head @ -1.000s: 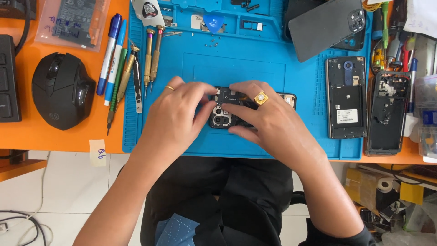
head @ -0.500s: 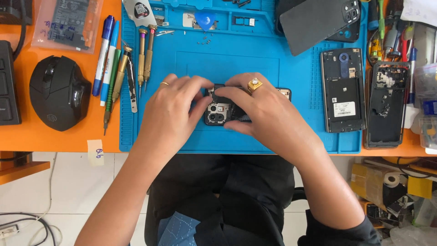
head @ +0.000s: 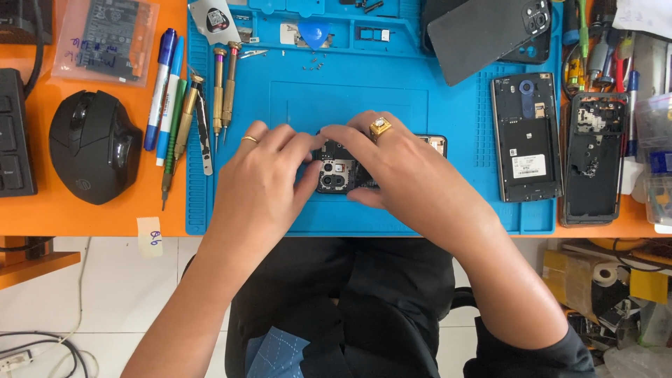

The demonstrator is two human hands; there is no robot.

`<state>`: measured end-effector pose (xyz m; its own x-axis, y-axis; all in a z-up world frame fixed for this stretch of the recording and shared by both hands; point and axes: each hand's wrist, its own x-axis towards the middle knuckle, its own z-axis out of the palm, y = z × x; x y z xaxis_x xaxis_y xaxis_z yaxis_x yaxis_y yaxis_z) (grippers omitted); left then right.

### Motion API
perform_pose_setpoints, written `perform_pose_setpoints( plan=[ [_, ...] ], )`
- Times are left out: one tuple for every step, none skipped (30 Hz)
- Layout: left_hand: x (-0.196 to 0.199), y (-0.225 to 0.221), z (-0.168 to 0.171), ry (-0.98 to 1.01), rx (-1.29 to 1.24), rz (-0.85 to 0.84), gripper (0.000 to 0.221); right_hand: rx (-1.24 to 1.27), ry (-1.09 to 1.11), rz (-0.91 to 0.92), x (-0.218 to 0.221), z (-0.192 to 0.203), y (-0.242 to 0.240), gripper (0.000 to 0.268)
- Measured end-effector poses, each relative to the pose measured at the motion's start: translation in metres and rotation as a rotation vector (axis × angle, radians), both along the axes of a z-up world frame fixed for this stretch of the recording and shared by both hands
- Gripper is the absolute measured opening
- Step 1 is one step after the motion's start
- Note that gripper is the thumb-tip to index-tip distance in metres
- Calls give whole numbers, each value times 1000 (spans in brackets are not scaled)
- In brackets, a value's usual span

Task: The technician is assembling a mobile phone by connecting internal ribbon cables and using a precision screwdriver to secure the motherboard.

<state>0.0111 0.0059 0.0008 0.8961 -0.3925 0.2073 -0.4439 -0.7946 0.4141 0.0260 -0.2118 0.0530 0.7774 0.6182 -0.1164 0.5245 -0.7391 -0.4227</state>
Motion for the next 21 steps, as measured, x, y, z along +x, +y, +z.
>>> perform_pose_setpoints(
  plan=[
    [-1,0,2,-15,5,-6,17,-27,-12,1,1,0,0,81],
    [-2,0,3,-16,4,-6,17,-28,-13,2,2,2,1,81],
    [-2,0,4,-23,4,-3,18,-28,16,-12,3,4,3,76],
    [-3,0,4,-30,4,0,19,-29,44,-26,4,6,4,72],
    [-4,-1,4,-27,4,-2,19,-29,47,-28,4,6,5,72],
    [-4,-1,4,-64,29,1,18,-52,41,-19,5,7,6,78],
    [-4,-2,4,-104,54,6,18,-76,32,-9,6,7,7,84],
    [-4,-2,4,-104,52,5,18,-78,32,-10,5,7,7,84],
    [-3,-2,4,-109,71,-4,18,-91,21,-2,6,7,7,82],
    [-3,-2,5,-114,90,-13,19,-105,9,5,7,8,7,80],
    [-2,-1,5,-113,89,-11,19,-106,10,7,7,8,7,80],
    [-2,0,5,-97,85,-8,20,-139,-30,36,7,9,8,79],
    [-1,0,4,-78,80,-8,21,-170,-67,62,7,9,8,78],
    [0,1,5,-76,80,-11,21,-171,-64,60,7,8,8,78],
    [0,2,5,-38,83,-13,23,-166,-48,53,7,7,8,80],
    [1,3,6,-1,87,-14,25,-161,-32,45,7,6,9,81],
    [2,3,5,0,87,-12,25,-162,-32,48,8,8,10,81],
    [2,4,5,6,76,-8,25,-150,-14,47,8,10,11,80],
    [2,5,4,14,65,-4,26,-139,5,46,8,13,13,79],
    [3,4,5,16,64,-2,26,-140,8,48,9,13,15,79],
    [4,3,7,43,56,4,25,-148,-21,43,10,13,17,72]
  ],
)
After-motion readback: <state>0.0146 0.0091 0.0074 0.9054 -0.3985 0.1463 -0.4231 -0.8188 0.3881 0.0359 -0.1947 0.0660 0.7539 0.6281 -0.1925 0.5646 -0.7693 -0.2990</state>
